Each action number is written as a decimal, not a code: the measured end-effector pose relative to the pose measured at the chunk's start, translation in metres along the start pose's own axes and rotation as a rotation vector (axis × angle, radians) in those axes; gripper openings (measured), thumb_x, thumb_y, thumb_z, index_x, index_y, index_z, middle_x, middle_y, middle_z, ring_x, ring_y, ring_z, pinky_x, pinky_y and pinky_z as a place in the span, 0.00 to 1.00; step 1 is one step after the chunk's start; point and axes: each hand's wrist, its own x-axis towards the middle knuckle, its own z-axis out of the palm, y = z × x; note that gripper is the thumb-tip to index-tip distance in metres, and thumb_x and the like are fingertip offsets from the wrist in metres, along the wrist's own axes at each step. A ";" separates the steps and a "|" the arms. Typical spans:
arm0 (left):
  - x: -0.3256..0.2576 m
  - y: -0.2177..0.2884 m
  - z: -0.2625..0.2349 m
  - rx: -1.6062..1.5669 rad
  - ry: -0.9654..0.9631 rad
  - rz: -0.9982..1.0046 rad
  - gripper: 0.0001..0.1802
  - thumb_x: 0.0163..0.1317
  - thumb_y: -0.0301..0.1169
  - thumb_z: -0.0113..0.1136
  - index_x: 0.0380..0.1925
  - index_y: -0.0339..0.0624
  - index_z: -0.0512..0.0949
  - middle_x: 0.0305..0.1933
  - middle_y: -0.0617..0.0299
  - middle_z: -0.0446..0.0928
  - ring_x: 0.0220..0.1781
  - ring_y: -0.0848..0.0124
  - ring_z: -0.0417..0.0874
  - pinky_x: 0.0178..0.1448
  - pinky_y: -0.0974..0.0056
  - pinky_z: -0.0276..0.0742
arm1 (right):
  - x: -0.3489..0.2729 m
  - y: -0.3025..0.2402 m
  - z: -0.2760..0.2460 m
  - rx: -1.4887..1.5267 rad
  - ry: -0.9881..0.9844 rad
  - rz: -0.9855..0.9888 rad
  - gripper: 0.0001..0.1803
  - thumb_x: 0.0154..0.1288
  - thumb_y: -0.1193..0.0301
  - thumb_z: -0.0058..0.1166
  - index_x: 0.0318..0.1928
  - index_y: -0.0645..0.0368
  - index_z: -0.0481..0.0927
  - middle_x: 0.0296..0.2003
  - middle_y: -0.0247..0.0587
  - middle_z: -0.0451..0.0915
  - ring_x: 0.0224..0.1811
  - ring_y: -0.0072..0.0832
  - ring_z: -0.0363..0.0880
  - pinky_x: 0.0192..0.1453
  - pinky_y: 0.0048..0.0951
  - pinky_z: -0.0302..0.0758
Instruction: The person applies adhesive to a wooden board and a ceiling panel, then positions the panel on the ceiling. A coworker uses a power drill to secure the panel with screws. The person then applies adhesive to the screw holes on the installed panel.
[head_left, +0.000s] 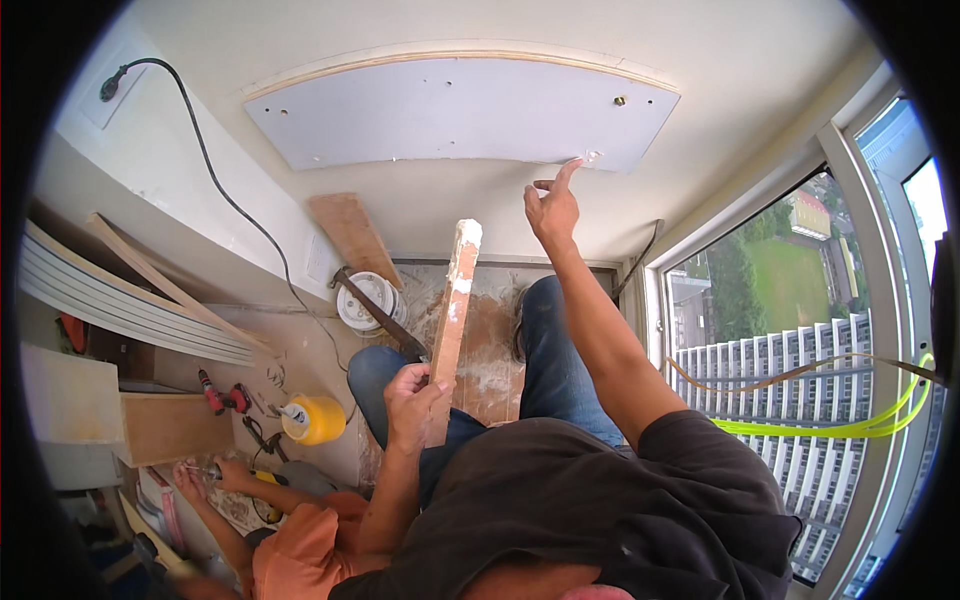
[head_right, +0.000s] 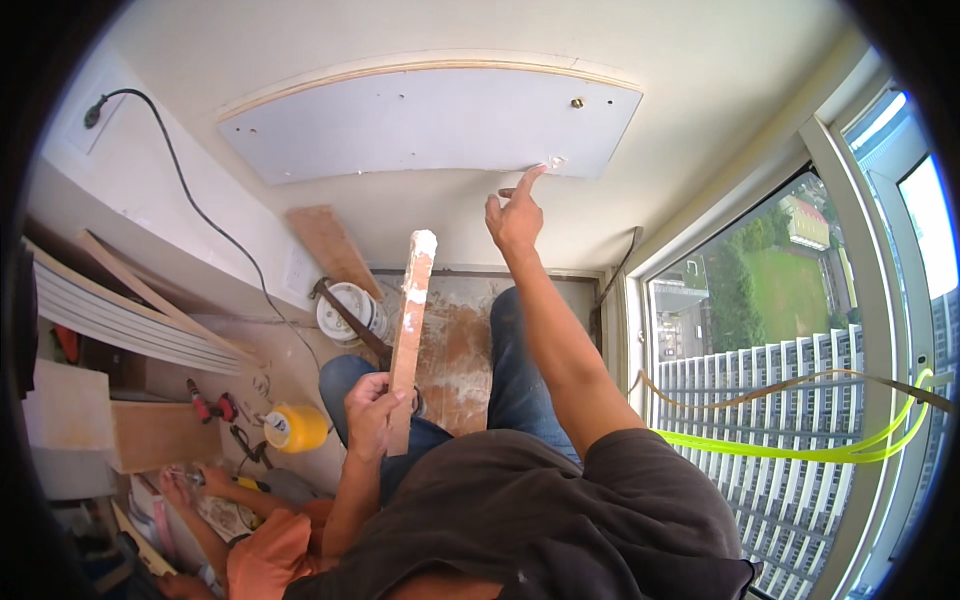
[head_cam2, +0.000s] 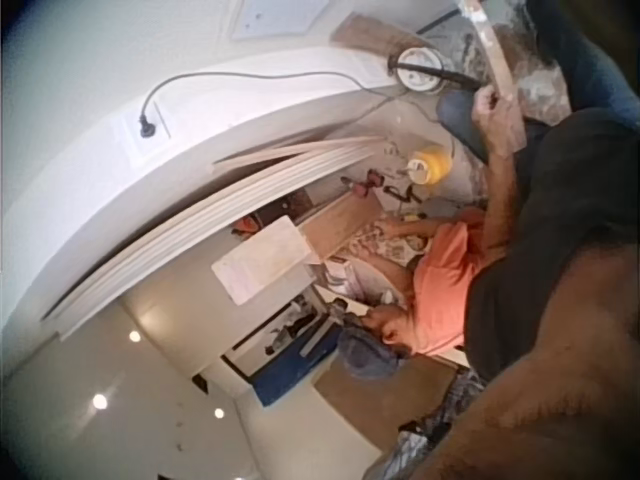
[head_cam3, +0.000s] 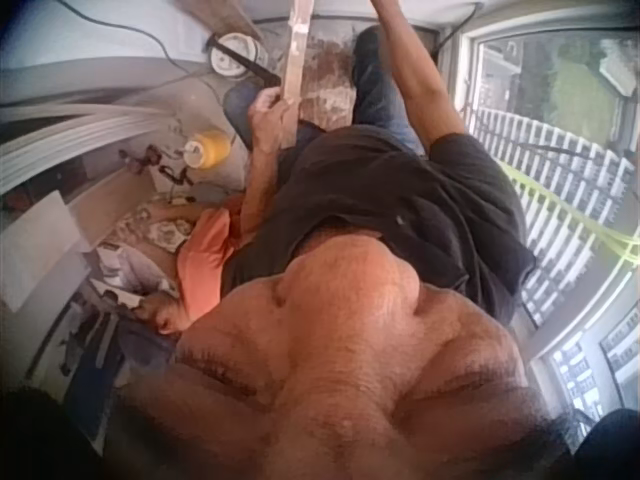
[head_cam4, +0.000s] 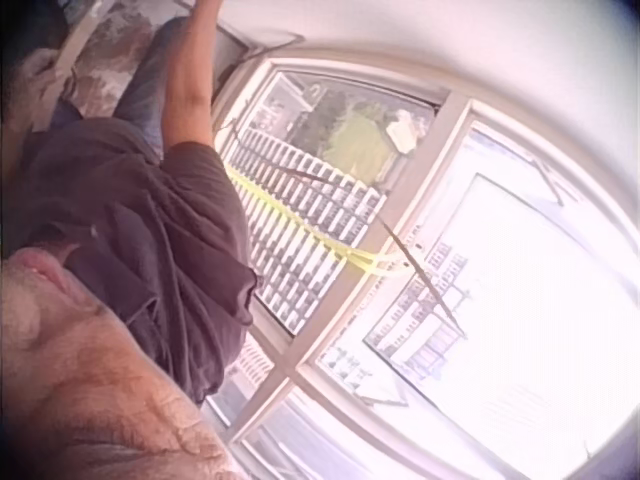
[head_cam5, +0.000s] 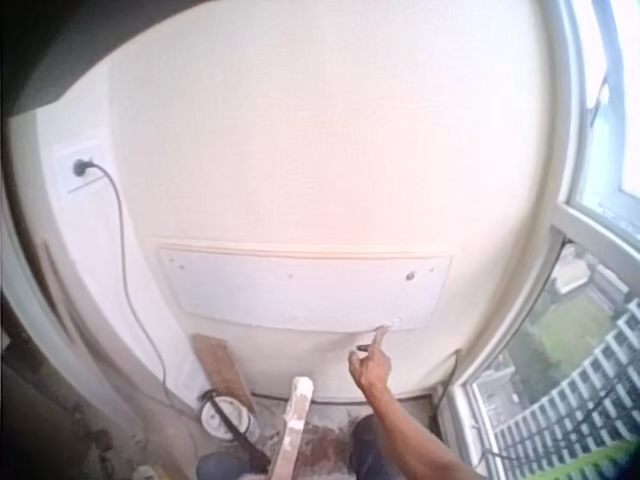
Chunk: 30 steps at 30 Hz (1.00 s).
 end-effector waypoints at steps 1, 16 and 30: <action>0.000 0.000 0.000 -0.003 -0.005 0.009 0.16 0.63 0.19 0.66 0.51 0.28 0.78 0.39 0.48 0.87 0.35 0.66 0.88 0.42 0.63 0.84 | -0.004 0.001 -0.007 -0.003 0.030 -0.005 0.56 0.63 0.68 0.61 0.81 0.71 0.38 0.41 0.46 0.90 0.38 0.46 0.89 0.47 0.44 0.83; -0.003 0.020 0.023 -0.039 0.080 0.114 0.16 0.61 0.20 0.71 0.49 0.30 0.81 0.39 0.58 0.87 0.35 0.77 0.85 0.41 0.70 0.81 | -0.117 -0.086 -0.069 0.507 -0.304 -0.259 0.43 0.56 0.82 0.46 0.77 0.64 0.64 0.74 0.54 0.64 0.77 0.49 0.62 0.72 0.44 0.69; -0.040 0.041 -0.015 -0.083 -0.100 -0.061 0.13 0.69 0.25 0.63 0.50 0.27 0.79 0.44 0.47 0.86 0.39 0.63 0.91 0.37 0.63 0.90 | -0.094 -0.088 -0.067 1.368 -1.095 0.375 0.34 0.50 0.75 0.49 0.63 0.59 0.79 0.72 0.41 0.71 0.79 0.41 0.59 0.76 0.62 0.56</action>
